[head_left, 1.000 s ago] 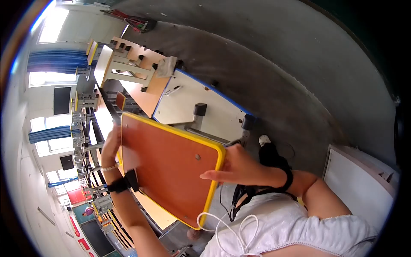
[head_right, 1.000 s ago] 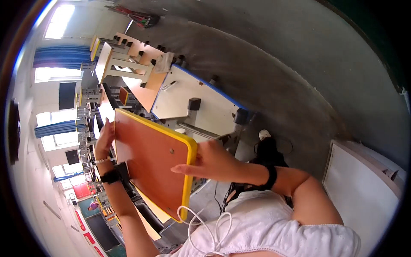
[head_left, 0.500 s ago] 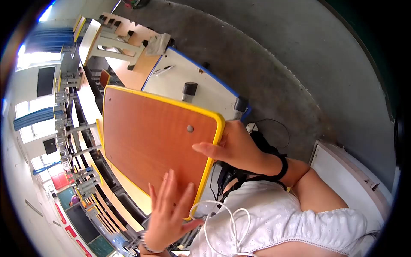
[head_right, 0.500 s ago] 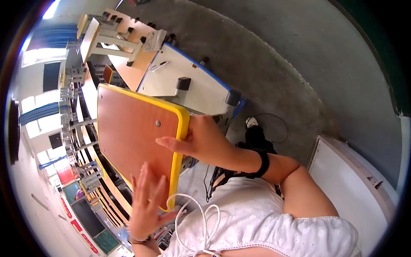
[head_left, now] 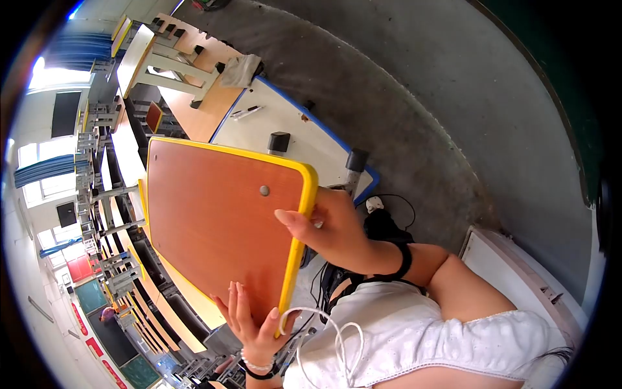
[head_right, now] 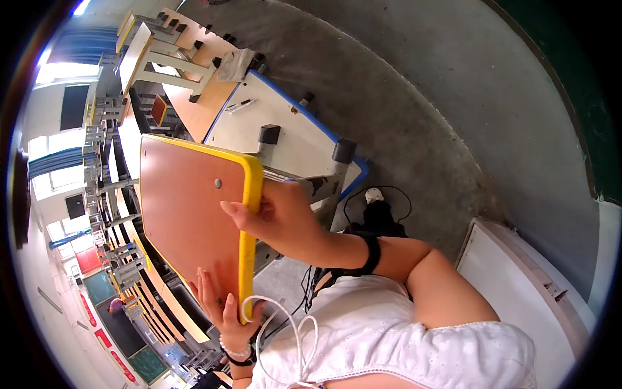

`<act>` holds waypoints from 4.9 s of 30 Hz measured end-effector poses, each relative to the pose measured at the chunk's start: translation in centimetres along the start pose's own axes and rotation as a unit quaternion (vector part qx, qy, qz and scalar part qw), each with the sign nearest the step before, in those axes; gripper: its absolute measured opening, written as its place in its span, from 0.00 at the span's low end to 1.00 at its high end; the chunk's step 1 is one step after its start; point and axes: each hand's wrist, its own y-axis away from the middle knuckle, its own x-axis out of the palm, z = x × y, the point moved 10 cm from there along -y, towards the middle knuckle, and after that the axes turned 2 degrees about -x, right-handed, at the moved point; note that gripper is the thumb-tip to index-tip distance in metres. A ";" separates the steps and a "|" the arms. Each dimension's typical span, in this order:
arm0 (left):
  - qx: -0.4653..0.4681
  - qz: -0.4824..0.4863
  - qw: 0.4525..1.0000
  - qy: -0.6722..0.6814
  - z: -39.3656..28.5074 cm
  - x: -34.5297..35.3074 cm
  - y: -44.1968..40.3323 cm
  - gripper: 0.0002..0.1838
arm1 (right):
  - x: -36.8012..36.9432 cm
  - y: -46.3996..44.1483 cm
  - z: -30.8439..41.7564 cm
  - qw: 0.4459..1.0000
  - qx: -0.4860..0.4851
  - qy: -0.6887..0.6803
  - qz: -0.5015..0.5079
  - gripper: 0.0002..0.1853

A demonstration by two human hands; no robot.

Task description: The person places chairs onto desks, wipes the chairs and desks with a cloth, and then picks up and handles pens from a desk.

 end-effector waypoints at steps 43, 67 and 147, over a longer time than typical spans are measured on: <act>-0.167 -0.082 0.983 0.003 11.7 -1.7 1.8 0.34 | 6.6 0.5 -4.2 0.999 -0.016 0.008 -0.039 0.12; -0.107 -0.104 0.989 -0.006 12.2 -1.3 -0.8 0.32 | 6.0 -1.4 -3.8 0.997 -0.071 0.009 -0.033 0.15; -0.457 -0.630 0.628 0.019 3.7 3.3 -5.5 0.18 | -26.3 -25.4 -7.9 0.644 0.077 0.655 0.388 0.16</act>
